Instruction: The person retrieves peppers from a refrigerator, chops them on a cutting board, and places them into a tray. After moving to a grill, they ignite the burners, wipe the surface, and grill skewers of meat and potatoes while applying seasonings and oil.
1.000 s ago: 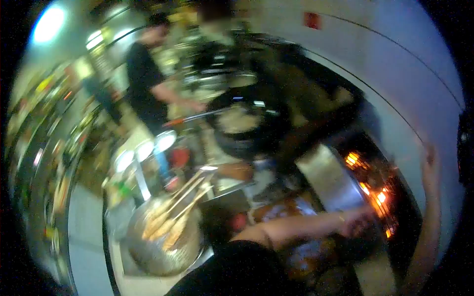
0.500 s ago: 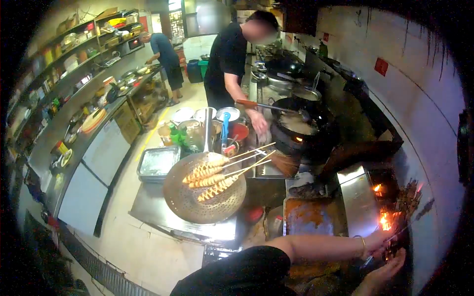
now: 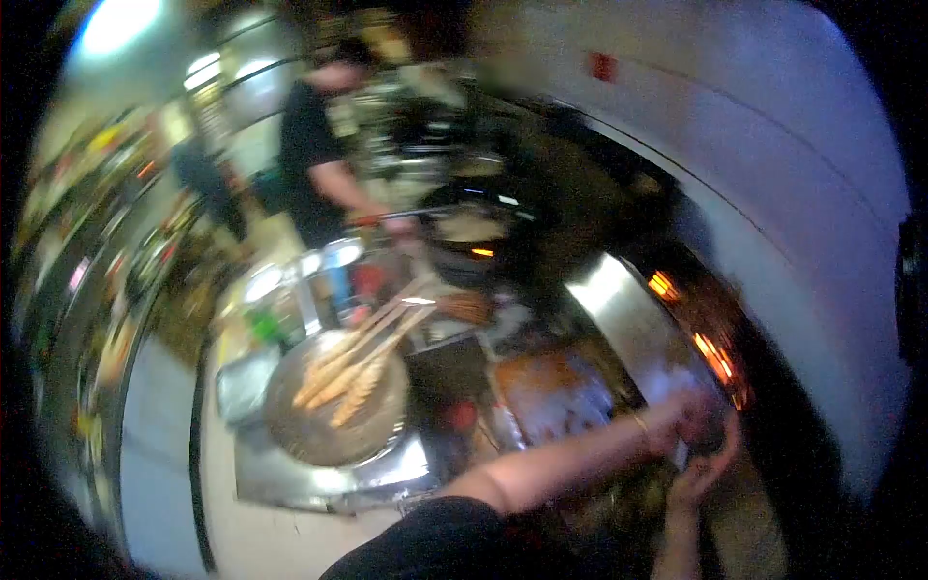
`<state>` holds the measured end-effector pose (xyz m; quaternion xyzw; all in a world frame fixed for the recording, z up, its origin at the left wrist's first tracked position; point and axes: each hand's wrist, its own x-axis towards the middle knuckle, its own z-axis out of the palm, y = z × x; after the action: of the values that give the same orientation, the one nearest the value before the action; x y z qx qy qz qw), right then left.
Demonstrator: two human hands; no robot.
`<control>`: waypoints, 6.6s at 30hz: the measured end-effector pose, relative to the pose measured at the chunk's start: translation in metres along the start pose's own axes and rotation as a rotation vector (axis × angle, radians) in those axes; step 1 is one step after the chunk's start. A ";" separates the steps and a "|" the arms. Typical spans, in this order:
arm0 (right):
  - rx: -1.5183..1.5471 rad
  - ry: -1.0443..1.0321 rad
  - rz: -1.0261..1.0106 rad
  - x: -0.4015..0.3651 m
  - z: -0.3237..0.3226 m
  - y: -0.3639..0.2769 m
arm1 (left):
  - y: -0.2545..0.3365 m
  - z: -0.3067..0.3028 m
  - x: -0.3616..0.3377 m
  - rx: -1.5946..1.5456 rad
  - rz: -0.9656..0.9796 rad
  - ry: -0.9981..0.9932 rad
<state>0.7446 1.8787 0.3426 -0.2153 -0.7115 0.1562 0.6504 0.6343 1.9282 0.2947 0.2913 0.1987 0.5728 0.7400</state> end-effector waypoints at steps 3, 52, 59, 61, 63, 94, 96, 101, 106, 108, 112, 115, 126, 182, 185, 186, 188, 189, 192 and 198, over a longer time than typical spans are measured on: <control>-0.133 -0.189 0.306 -0.023 -0.053 -0.010 | 0.047 0.013 -0.043 0.186 -0.126 0.236; -0.523 -0.304 0.528 0.277 -0.066 0.163 | 0.047 -0.011 0.070 -0.079 -0.551 -0.050; -0.721 -0.297 0.406 0.237 -0.050 0.147 | 0.053 -0.004 0.050 -0.201 -0.586 0.103; -0.570 -0.301 0.340 0.200 -0.048 0.143 | 0.056 0.000 0.038 -0.204 -0.573 0.110; -0.498 -0.168 0.421 0.162 -0.055 0.115 | 0.052 -0.008 0.020 -0.182 -0.542 0.155; -0.540 -0.199 0.858 -0.039 -0.103 -0.031 | -0.022 -0.103 -0.024 0.013 -0.150 0.884; -0.605 -0.225 0.774 -0.058 -0.107 -0.021 | -0.022 -0.104 -0.023 0.013 -0.155 0.911; -0.580 -0.153 0.750 -0.053 -0.098 -0.009 | -0.019 -0.097 -0.027 -0.032 -0.170 0.834; -0.278 0.153 0.642 0.080 -0.081 0.037 | -0.036 -0.112 -0.042 -0.203 -0.345 0.681; -0.302 0.092 0.597 0.133 -0.065 0.056 | -0.042 -0.107 -0.056 -0.247 -0.390 0.649; -0.322 -0.342 0.584 0.140 -0.052 0.136 | -0.046 -0.080 -0.080 -0.273 -0.450 0.691; -0.495 -0.224 0.311 0.104 -0.057 0.110 | -0.022 -0.037 -0.076 -0.239 -0.464 0.684; -0.397 -0.281 0.497 -0.105 -0.174 -0.044 | 0.067 0.046 -0.007 0.624 -0.164 0.393; -0.530 -0.750 0.599 -0.051 -0.089 -0.075 | 0.018 -0.053 -0.098 0.020 0.044 0.257; -0.414 -0.819 0.517 -0.093 -0.085 -0.067 | -0.049 -0.067 -0.205 0.212 0.121 0.693; -0.133 -0.833 0.613 -0.147 -0.084 -0.031 | -0.068 -0.076 -0.257 0.246 0.131 0.502; 0.058 -0.968 0.273 -0.154 -0.065 -0.046 | -0.143 -0.092 -0.370 0.744 0.051 0.678; -0.015 -1.241 0.306 -0.118 -0.054 -0.096 | -0.176 -0.093 -0.423 0.921 -0.041 0.780; 0.307 -1.133 0.071 -0.204 -0.020 -0.065 | -0.281 -0.077 -0.563 0.920 -0.422 1.170; 0.293 -1.124 -0.005 -0.234 0.013 -0.104 | -0.431 -0.014 -0.688 0.720 -0.821 1.311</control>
<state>0.7355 1.6714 0.1924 -0.0055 -0.9191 0.3416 0.1963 0.7586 1.1930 -0.0265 0.0230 0.8467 0.2141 0.4866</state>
